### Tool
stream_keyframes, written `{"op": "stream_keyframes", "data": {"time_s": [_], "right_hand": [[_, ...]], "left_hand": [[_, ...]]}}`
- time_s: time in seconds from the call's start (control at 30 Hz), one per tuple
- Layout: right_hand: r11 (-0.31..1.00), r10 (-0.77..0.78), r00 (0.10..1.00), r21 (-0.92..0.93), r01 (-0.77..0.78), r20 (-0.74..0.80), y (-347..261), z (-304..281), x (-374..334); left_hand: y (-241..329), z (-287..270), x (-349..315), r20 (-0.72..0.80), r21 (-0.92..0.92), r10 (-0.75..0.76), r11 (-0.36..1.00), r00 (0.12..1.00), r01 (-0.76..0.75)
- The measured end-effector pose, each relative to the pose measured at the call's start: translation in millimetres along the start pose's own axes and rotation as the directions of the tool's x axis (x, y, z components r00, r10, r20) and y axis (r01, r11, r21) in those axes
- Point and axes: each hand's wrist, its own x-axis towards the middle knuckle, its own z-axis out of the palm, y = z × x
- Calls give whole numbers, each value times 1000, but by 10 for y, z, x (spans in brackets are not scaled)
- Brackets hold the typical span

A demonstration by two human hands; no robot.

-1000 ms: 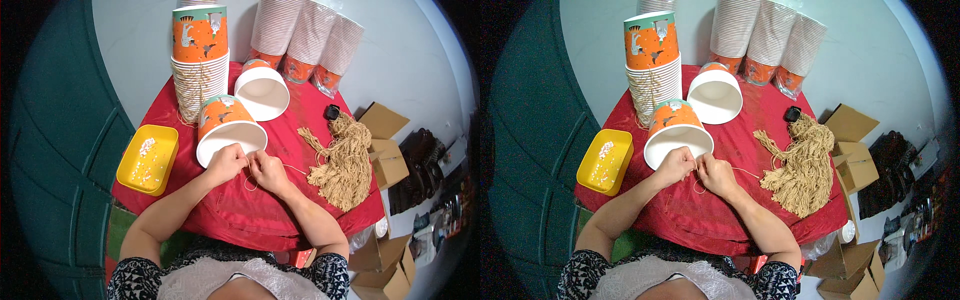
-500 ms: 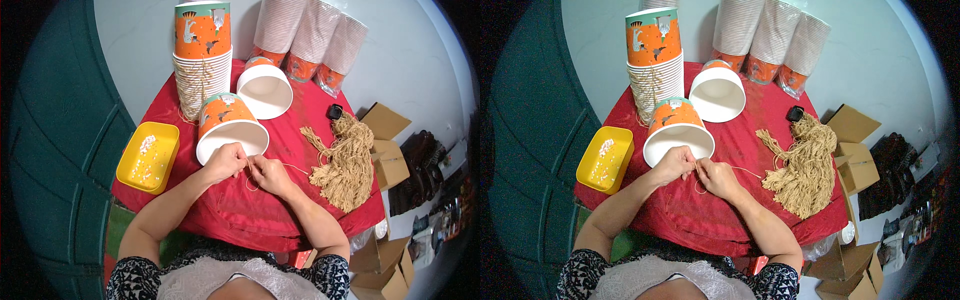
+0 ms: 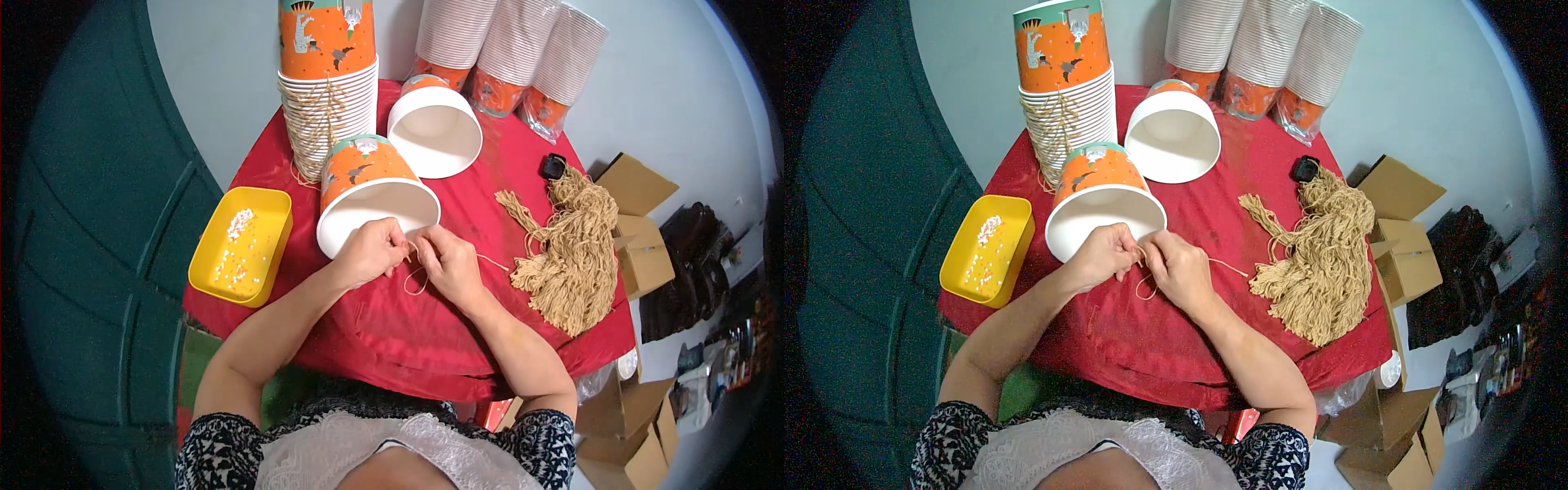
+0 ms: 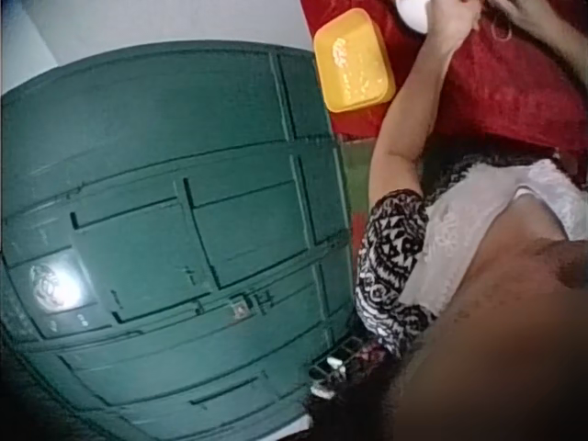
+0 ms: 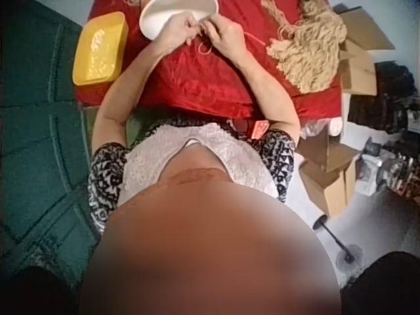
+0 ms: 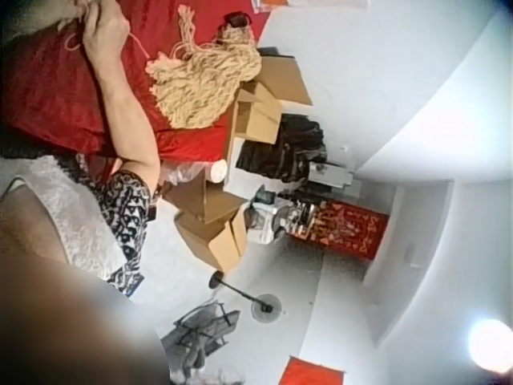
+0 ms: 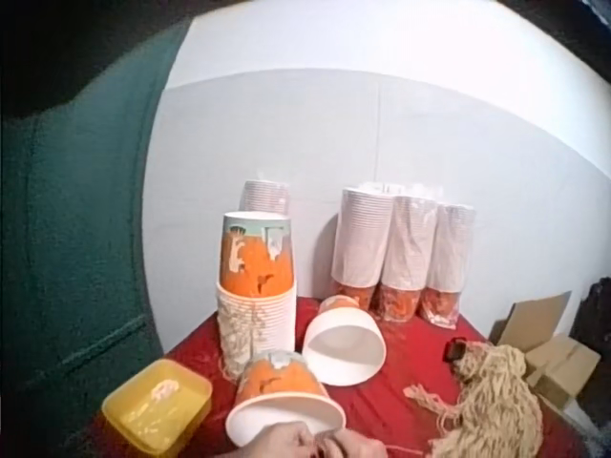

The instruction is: Assembling toy components by threading string through paper cups.

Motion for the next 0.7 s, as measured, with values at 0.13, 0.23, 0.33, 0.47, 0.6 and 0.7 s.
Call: {"op": "stream_keyframes", "data": {"time_s": [0.13, 0.23, 0.33, 0.47, 0.6, 0.7], "right_hand": [[998, -48, 998, -31, 46, -38, 102, 65, 5], [998, -60, 998, -6, 60, -35, 155, 122, 1], [1000, -15, 1000, 1, 15, -10, 144, 127, 4], [1000, 1, 1000, 17, -1, -16, 184, 132, -10], [999, 40, 999, 29, -40, 16, 161, 121, -5], [998, 54, 998, 24, -55, 34, 155, 116, -7]], "left_hand": [[2, 15, 8, 4, 82, 4, 997, 1000, -5], [-45, 34, 2, -1, 167, 52, 985, 999, -51], [-68, 67, -19, -14, 298, 141, 946, 990, -130], [54, 146, -66, -20, 544, 237, 817, 971, -188], [95, 166, -91, 0, 594, 336, 758, 942, -270], [101, 170, -75, 69, 666, 448, 644, 891, -376]]}}
